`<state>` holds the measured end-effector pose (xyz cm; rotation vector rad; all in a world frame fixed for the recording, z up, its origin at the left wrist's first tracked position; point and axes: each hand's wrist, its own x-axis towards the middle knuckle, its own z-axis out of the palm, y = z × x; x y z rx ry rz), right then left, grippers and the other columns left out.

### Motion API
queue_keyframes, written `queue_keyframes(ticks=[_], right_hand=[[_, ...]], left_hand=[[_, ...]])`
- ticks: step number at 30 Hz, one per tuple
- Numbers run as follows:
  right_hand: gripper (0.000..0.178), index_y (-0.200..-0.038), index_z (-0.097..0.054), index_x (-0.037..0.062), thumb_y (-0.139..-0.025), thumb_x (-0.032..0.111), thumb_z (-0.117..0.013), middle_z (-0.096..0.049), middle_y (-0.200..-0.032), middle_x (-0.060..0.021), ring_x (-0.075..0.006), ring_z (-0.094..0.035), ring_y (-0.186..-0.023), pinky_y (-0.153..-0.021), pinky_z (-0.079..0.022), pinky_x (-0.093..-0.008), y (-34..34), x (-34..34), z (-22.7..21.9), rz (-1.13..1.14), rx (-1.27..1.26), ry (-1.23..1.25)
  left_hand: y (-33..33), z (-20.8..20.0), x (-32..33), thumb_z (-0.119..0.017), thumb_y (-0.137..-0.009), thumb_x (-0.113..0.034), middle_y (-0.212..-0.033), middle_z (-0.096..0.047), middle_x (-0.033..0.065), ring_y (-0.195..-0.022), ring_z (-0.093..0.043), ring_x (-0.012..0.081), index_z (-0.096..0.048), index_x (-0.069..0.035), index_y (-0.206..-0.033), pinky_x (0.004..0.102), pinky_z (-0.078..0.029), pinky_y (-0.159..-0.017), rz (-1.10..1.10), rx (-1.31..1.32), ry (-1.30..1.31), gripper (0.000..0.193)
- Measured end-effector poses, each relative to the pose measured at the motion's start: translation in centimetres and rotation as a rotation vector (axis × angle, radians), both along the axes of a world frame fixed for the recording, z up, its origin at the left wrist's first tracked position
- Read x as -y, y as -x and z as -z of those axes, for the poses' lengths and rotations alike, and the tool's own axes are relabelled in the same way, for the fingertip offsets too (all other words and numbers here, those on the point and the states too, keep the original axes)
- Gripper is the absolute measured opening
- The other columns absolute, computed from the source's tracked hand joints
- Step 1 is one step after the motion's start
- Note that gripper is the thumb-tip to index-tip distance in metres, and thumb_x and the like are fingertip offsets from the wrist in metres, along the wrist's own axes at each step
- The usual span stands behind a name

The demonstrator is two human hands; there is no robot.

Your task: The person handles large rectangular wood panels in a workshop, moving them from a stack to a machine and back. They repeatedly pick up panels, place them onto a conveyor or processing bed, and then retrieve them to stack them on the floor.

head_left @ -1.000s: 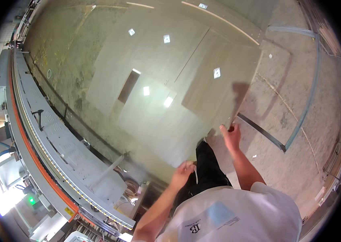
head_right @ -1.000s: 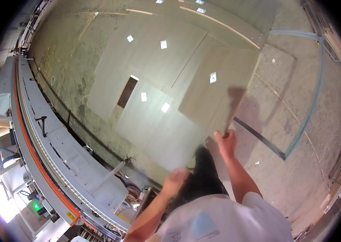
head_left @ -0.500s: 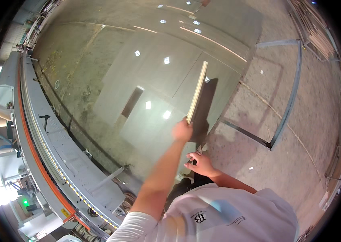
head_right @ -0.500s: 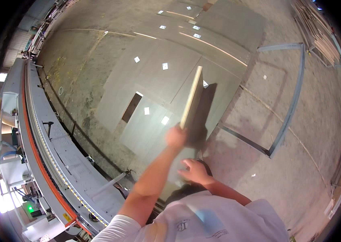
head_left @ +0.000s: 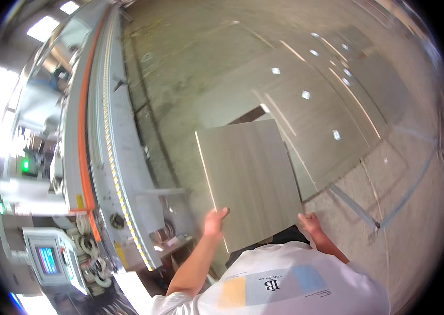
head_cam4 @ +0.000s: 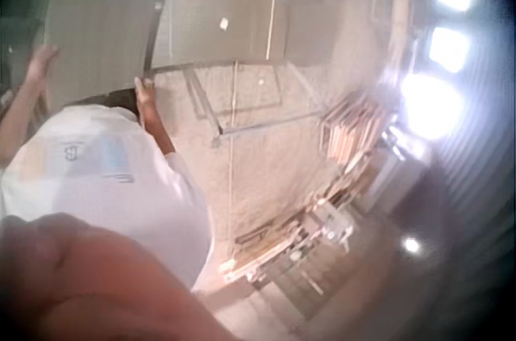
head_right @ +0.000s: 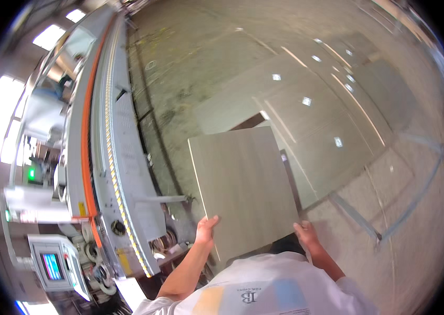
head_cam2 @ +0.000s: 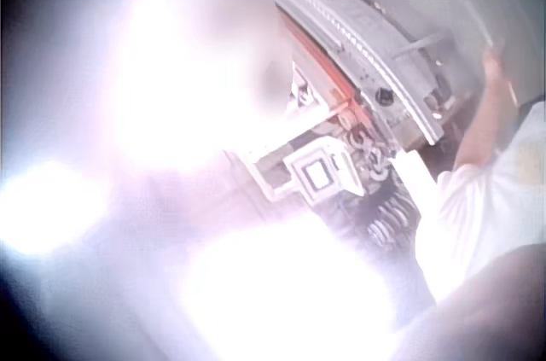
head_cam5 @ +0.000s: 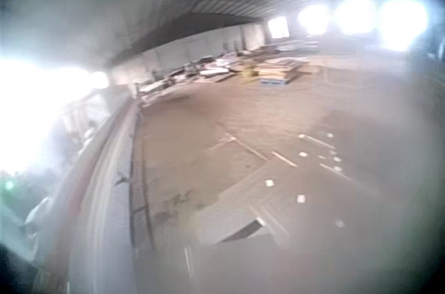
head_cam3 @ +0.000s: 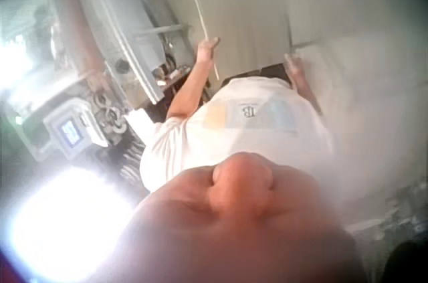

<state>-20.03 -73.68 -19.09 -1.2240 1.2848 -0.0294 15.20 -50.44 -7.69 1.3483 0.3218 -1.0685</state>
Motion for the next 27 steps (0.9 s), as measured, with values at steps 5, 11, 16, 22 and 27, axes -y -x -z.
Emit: queue_keyframes(ticks=[5,11,16,22,27], right_hand=[[0.045,-0.128,-0.06,0.0061,-0.096,0.036,-0.071,-0.069,-0.101,-0.0032,-0.0148,-0.066,-0.08,-0.069,-0.055,-0.0271,-10.2,-3.0,-4.6,-0.097,0.176,-0.227],[0.031,-0.116,-0.063,0.0053,-0.098,0.03,-0.069,-0.069,-0.101,-0.0054,-0.0157,-0.067,-0.081,-0.074,-0.056,-0.0315,-23.4,-10.9,-7.9,-0.291,0.348,-0.305],[0.033,-0.119,-0.066,0.0029,-0.098,0.028,-0.068,-0.07,-0.1,-0.0038,-0.0141,-0.066,-0.088,-0.079,-0.055,-0.0331,-34.4,-19.3,-12.3,-0.562,0.401,-0.178],[0.043,-0.12,-0.069,-0.0018,-0.091,0.03,-0.076,-0.07,-0.102,-0.0072,-0.0148,-0.065,-0.088,-0.081,-0.055,-0.0315,-45.9,-28.1,-14.9,-0.912,0.401,-0.184],[0.045,-0.116,-0.068,-0.0022,-0.092,0.034,-0.076,-0.069,-0.099,-0.0048,-0.0136,-0.066,-0.086,-0.081,-0.056,-0.0308,-53.0,-34.8,-15.1,-1.053,0.385,-0.152]], left_hand=[[-0.9,2.3,-16.9,-0.066,-0.093,-0.012,-0.123,-0.067,0.0141,-0.113,-0.066,0.0314,-0.059,-0.002,-0.131,0.0496,-0.056,-0.096,-0.338,-0.02,0.218,0.04],[-2.2,-1.0,-30.3,-0.068,-0.092,-0.019,-0.126,-0.065,0.0144,-0.118,-0.063,0.0328,-0.056,-0.002,-0.134,0.0512,-0.051,-0.103,-0.652,0.01,0.318,0.047],[-2.3,-0.5,-40.8,-0.069,-0.091,-0.024,-0.127,-0.064,0.0149,-0.118,-0.062,0.0354,-0.052,-0.003,-0.137,0.0517,-0.051,-0.104,-0.919,0.034,0.408,0.053],[-2.6,-1.0,-48.6,-0.071,-0.088,-0.03,-0.127,-0.063,0.015,-0.118,-0.061,0.034,-0.055,-0.003,-0.132,0.0516,-0.049,-0.104,-1.198,0.046,0.33,0.054],[-2.9,-1.3,-51.9,-0.07,-0.09,-0.03,-0.114,-0.068,0.0101,-0.106,-0.065,0.0298,-0.066,-0.006,-0.114,0.0479,-0.054,-0.095,-1.365,0.076,0.35,0.034]])
